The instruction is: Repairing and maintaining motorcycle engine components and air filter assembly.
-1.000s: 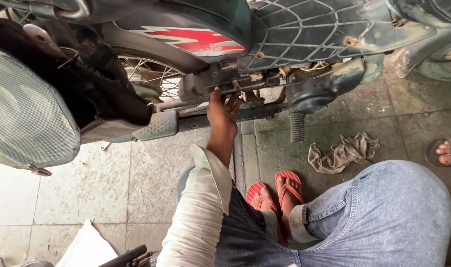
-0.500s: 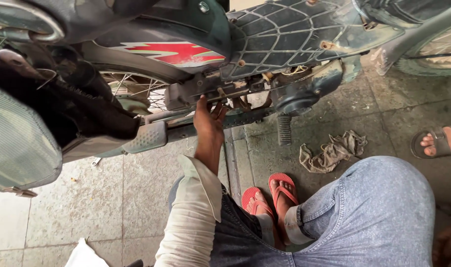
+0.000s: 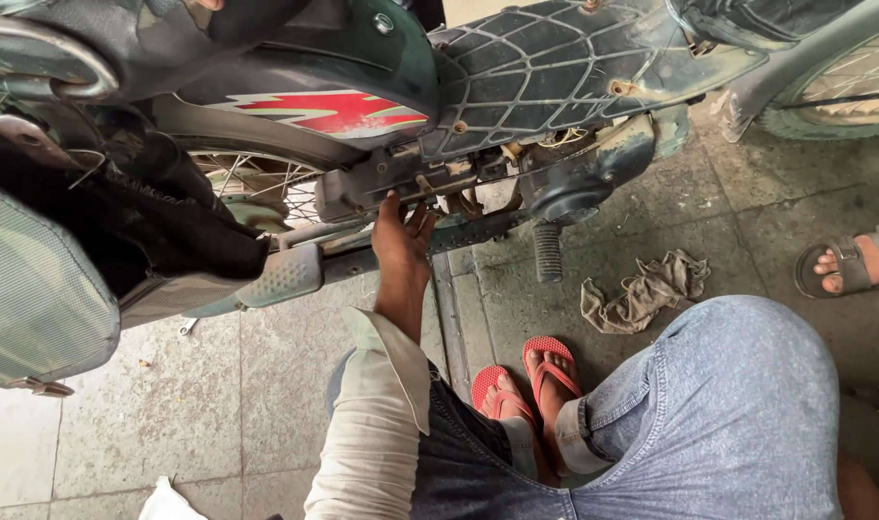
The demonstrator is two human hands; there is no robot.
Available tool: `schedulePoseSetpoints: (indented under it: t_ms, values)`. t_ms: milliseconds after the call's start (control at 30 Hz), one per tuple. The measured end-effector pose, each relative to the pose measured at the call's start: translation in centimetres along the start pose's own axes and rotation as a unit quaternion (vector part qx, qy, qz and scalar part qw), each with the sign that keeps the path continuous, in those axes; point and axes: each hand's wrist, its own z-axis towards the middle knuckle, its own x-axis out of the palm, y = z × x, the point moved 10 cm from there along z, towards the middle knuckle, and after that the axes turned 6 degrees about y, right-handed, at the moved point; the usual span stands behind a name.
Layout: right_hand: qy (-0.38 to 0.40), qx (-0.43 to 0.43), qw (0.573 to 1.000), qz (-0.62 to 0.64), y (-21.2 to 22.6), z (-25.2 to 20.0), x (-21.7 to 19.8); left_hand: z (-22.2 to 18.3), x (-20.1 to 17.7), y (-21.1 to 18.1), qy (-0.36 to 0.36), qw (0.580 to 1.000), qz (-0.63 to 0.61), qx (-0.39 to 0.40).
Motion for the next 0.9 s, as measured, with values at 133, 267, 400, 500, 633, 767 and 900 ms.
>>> schedulePoseSetpoints:
  t_ms: [133,267,400,500,633,767,900]
  values:
    - [-0.015,0.008,0.999,-0.028,6.7,-2.4,0.4,-0.6,0.5,-0.3,0.002,1.000,0.018,-0.004]
    - [-0.006,0.140,0.871,0.471,7.9,-7.5,2.7,-0.2,0.3,-0.1,0.003,1.000,0.007,-0.004]
    - [0.000,0.079,0.835,0.544,1.7,-1.4,0.7,0.3,-0.3,0.2,-0.003,1.000,0.002,-0.005]
    - [0.019,0.006,0.839,0.544,1.3,-0.6,0.2,0.1,-0.1,0.0,-0.006,1.000,0.001,-0.003]
    - [0.029,-0.086,0.833,0.546,-0.6,0.7,2.6,0.1,-0.1,0.1,-0.001,1.000,0.000,-0.005]
    - [0.020,-0.100,0.779,0.618,-6.5,3.2,7.9,0.0,0.2,-0.1,0.007,1.000,0.004,-0.002]
    - [-0.006,-0.028,0.782,0.623,-2.3,-1.1,6.1,0.2,-0.1,0.0,0.004,1.000,0.006,-0.007]
